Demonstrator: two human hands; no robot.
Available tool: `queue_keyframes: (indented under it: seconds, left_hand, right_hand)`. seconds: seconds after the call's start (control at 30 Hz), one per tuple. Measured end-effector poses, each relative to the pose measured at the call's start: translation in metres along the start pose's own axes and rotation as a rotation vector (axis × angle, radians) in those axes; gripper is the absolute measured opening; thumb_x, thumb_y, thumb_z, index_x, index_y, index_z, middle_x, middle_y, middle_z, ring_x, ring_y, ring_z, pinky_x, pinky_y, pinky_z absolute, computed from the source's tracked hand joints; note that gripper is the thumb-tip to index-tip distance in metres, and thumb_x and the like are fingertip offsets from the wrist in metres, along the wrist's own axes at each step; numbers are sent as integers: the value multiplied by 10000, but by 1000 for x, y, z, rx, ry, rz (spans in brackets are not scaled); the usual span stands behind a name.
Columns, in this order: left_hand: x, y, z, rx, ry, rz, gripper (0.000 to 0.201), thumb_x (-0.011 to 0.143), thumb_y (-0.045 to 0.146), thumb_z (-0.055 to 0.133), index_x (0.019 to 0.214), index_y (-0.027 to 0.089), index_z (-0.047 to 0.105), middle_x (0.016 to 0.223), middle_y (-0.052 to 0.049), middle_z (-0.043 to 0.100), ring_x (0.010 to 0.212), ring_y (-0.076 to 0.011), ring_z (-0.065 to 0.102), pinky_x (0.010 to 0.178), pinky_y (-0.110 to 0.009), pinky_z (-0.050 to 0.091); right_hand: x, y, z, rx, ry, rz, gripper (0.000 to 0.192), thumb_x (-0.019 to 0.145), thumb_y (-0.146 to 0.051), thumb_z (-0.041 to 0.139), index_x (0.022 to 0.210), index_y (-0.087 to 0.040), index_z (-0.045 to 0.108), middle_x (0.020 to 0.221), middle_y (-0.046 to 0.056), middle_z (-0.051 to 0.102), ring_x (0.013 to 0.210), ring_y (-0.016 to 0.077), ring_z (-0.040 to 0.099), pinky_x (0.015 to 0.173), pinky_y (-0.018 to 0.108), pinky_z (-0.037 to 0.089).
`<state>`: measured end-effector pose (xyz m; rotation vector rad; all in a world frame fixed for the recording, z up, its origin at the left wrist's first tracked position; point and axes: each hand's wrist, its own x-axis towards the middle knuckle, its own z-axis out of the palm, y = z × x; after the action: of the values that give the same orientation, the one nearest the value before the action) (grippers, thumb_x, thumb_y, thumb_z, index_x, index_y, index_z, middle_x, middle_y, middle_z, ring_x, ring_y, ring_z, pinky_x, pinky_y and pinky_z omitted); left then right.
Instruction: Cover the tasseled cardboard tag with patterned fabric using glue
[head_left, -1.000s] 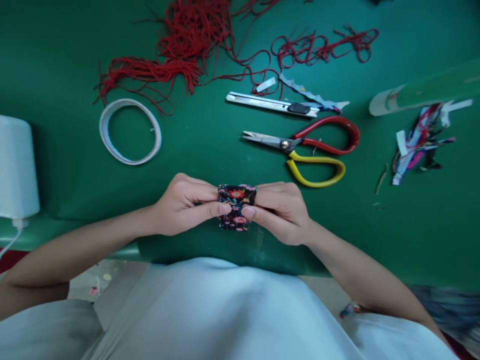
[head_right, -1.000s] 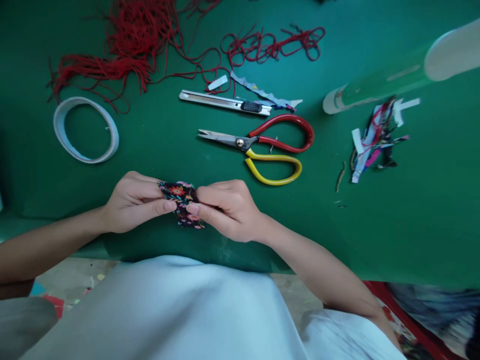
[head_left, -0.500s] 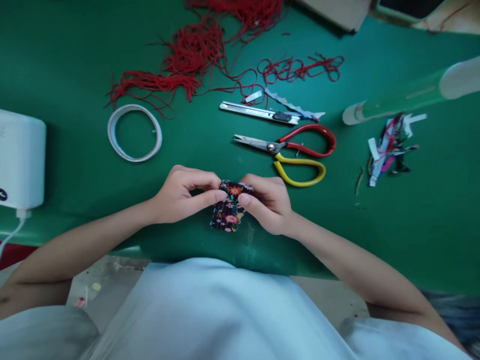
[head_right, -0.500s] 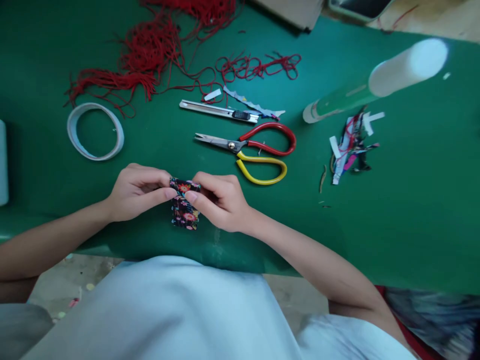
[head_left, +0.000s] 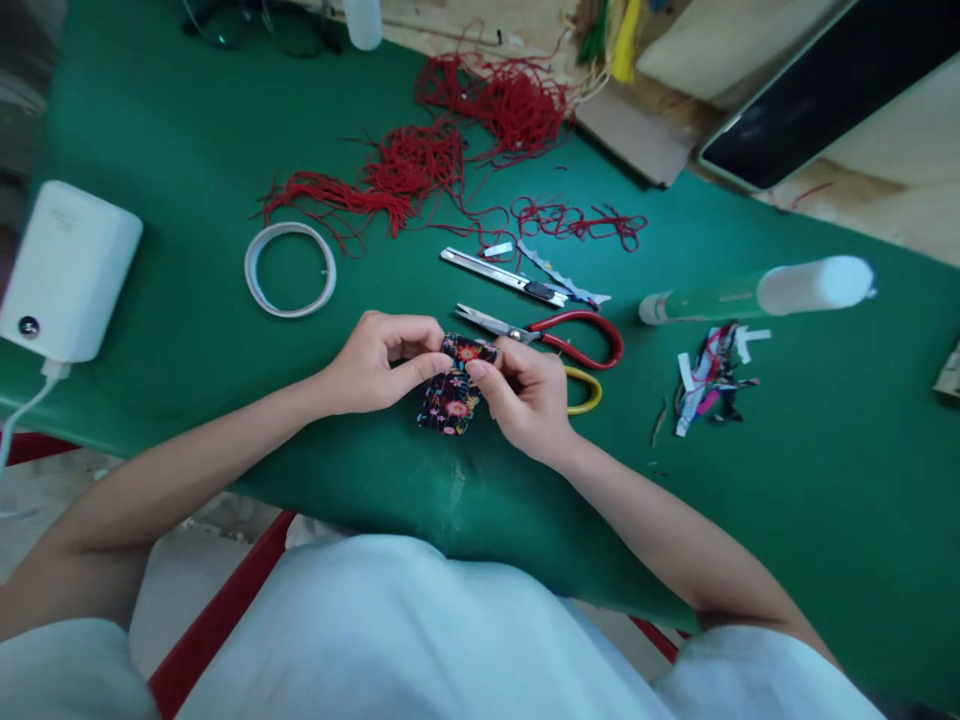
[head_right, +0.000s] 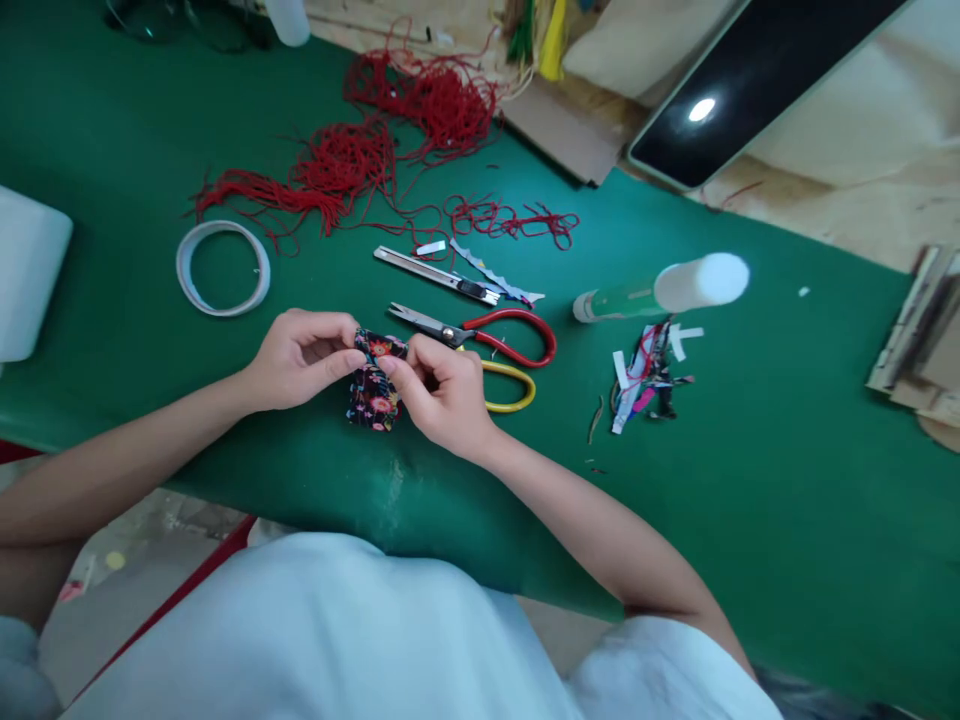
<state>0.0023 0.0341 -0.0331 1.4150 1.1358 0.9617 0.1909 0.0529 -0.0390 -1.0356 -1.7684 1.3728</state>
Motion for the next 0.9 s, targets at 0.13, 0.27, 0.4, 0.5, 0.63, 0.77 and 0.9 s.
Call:
queue_keyframes:
  seconds: [0.13,0.27,0.4,0.5,0.63,0.77,0.9]
  left_hand:
    - [1,-8,-7,13,-86,74,352,823,434,669,661,170,504,547,46,444,486,-67,373,457,-193,300]
    - [12,-9,-16,-19,-266,102,240,864,362,610,742,174,522,531,60,443,459,-68,381,458,-193,299]
    - [29,-8,-24,70,-435,166,271,895,372,544,721,165,553,544,54,420,484,-69,357,485,-200,289]
    - [38,-7,-25,82,-509,215,348,914,370,507,636,162,534,551,40,418,507,-73,363,520,-206,304]
    - [41,-8,-25,55,-509,226,365,901,372,541,604,159,538,538,32,442,496,-71,377,518,-203,309]
    - [39,-7,-27,33,-474,220,344,908,326,542,609,156,525,541,44,392,503,-66,355,502,-195,287]
    - [38,-5,-27,29,-484,197,380,896,328,581,581,153,459,534,56,352,498,-56,328,493,-190,265]
  right_hand:
    - [1,2,4,61,-5,14,424,894,-384,604,566,-186,422,468,-69,398,462,53,321,473,211,254]
    - [4,4,4,129,-38,22,408,894,-392,602,579,-185,448,451,-70,426,434,49,329,445,204,248]
    - [5,4,1,102,-102,5,390,903,-380,582,588,-180,467,451,-71,422,433,49,327,444,207,239]
    - [6,3,2,82,-113,-35,364,908,-347,573,601,-175,481,465,-70,416,448,49,327,460,213,234]
    - [15,4,7,126,-117,-110,369,921,-355,556,608,-177,472,498,-65,412,476,54,325,485,216,254]
    - [26,6,7,127,-157,-157,361,945,-333,530,624,-176,480,516,-62,413,495,56,341,508,208,279]
    - [28,7,1,69,-182,-202,347,948,-306,546,635,-167,488,534,-67,399,501,44,339,521,197,276]
